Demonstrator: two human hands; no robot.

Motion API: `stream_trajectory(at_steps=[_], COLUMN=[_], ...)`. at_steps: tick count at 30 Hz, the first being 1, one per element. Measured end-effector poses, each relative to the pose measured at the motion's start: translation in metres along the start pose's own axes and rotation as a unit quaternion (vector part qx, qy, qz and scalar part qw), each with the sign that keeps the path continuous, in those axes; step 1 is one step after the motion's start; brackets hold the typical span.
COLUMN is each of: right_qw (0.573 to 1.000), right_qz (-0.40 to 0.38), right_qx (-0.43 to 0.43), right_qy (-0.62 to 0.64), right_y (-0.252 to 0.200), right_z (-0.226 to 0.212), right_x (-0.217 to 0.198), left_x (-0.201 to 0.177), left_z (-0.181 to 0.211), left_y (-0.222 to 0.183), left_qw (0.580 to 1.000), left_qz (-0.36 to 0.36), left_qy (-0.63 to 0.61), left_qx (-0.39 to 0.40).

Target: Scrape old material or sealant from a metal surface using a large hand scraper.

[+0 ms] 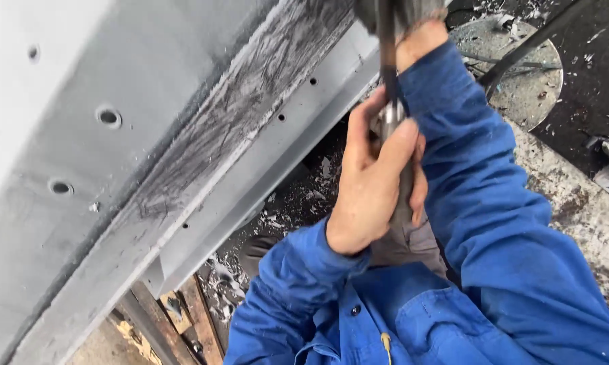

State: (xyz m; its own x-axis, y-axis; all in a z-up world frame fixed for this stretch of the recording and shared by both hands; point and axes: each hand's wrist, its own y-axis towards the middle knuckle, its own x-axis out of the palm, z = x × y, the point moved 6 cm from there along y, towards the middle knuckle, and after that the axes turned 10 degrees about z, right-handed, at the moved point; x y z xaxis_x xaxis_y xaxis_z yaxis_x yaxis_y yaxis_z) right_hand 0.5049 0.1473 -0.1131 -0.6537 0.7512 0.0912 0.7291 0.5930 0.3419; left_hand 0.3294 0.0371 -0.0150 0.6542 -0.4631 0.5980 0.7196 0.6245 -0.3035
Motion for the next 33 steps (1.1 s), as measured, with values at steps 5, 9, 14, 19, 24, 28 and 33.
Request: stream_trajectory(at_steps=[5,9,14,19,24,28,33], right_qw=[0.989,0.965,0.942,0.942,0.982,0.971,0.939], right_qz=[-0.035,-0.056,-0.068,-0.008,0.030,-0.103,-0.058], right_qx=[-0.096,-0.177,-0.229,0.307,0.170,-0.112,0.279], right_qy=[-0.106,-0.182,-0.236,0.135,0.083,-0.184,0.190], right_y=[-0.044,-0.057,-0.112,-0.135,-0.097,-0.147,-0.151], right_z=[-0.013,-0.006,0.027,0.065,0.053,0.015,0.009], right_x=[0.024,0.038,0.075,0.091,0.059,0.089,0.103], left_x=[0.003,-0.039,-0.159,-0.179,-0.162,-0.190,-0.186], left_z=[0.015,0.002,-0.038,-0.011,-0.002,-0.013,0.002], left_y=[0.005,-0.042,-0.117,-0.124,-0.090,-0.132,-0.114], left_qw=[1.000,1.000,0.984,0.976,0.982,0.972,0.963], left_qz=[-0.021,0.025,0.160,0.191,0.139,0.185,0.197], left_qy=[-0.007,0.002,0.045,0.087,0.114,0.128,0.170], left_qx=[-0.001,-0.017,-0.063,-0.060,-0.058,-0.064,-0.063])
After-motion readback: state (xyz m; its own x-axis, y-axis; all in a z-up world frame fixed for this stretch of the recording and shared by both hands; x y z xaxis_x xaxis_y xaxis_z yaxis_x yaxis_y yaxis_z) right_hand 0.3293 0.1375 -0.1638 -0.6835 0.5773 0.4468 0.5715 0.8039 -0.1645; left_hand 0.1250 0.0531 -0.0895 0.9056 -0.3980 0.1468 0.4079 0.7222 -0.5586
